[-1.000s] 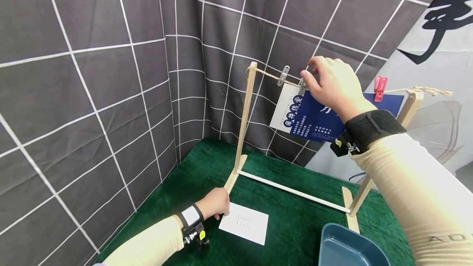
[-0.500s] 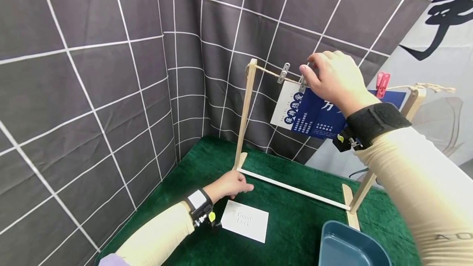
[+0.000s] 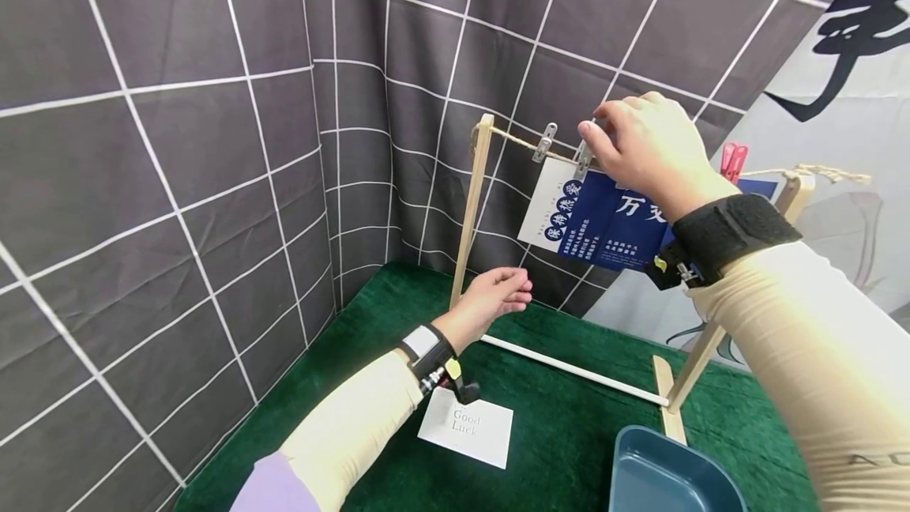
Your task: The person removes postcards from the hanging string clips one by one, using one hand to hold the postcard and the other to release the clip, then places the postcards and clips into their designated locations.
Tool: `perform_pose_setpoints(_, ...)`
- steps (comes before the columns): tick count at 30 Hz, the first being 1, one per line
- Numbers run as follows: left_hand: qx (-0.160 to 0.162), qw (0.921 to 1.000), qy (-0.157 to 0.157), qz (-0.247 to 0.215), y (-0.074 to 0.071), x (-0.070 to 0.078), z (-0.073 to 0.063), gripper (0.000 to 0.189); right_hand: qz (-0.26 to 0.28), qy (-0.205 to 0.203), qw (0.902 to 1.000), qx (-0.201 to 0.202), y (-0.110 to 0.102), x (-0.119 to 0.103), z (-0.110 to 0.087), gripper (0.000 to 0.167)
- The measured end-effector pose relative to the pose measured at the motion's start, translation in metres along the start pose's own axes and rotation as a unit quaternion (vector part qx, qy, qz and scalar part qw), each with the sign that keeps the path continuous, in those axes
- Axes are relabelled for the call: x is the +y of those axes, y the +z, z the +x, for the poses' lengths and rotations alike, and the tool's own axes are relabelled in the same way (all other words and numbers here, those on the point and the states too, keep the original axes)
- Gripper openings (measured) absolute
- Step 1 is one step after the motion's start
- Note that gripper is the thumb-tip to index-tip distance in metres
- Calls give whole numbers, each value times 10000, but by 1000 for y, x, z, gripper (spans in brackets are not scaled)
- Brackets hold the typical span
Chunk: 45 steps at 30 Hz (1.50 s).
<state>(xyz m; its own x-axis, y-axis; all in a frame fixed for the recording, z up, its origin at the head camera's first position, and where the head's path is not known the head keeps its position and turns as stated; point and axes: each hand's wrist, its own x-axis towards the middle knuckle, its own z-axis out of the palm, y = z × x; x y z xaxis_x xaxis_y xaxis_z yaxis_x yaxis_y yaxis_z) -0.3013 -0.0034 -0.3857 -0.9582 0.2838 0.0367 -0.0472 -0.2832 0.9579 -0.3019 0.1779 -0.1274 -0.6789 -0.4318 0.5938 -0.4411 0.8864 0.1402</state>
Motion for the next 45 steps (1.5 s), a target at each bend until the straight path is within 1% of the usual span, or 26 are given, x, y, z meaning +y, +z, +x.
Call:
perform_pose_setpoints(2,65,9980,52,-626,10,5,7,43,22,23,10000,5,0,0,0,47)
perform_pose_setpoints(4,90,9929,131,-1176,19,11,14,42,56,58,10000,-5,-1,0,1,47)
perform_pose_setpoints(7,90,9841,217,-1762,29,20,21,30,96,90,9999,-41,-1,-1,3,49)
perform_pose_setpoints(9,63,9782,231,-2061,34,24,24,24,101,94,9999,-71,-1,-2,4,49)
perform_pose_setpoints(11,46,9718,236,-2347,37,27,27,23,103,84,9999,-76,-1,-4,5,49)
perform_pose_setpoints(14,56,9600,293,-2782,40,30,30,37,108,79,9999,-93,0,-6,5,49)
perform_pose_setpoints(17,90,9492,453,-3112,44,30,34,48,122,80,9998,-133,2,-8,4,49)
perform_pose_setpoints(19,110,9430,542,-3281,47,28,36,45,119,97,9997,-168,5,-8,3,49)
perform_pose_setpoints(22,207,9375,625,-3418,50,27,40,30,84,44,9995,-294,7,-6,3,46)
perform_pose_setpoints(23,247,9364,638,-3443,51,27,41,26,52,-11,9993,-377,7,-5,3,45)
perform_pose_setpoints(25,339,9368,658,-3419,53,27,42,20,10,-107,9984,-563,8,-4,2,40)
perform_pose_setpoints(28,470,9387,686,-3344,54,30,42,17,32,-180,9966,-804,6,-3,3,34)
perform_pose_setpoints(31,527,9379,701,-3357,56,32,43,16,242,-8,9954,-926,5,-3,3,31)
perform_pose_setpoints(35,550,9363,703,-3396,56,34,45,15,706,367,9912,-1057,5,-5,4,32)
perform_pose_setpoints(39,487,9375,721,-3369,55,33,45,15,919,623,9889,-990,5,-6,3,31)
perform_pose_setpoints(42,440,9412,717,-3273,53,32,42,15,910,637,9904,-818,7,-7,1,28)
perform_pose_setpoints(45,469,9459,659,-3141,48,28,37,15,824,580,9926,-677,9,-9,1,26)
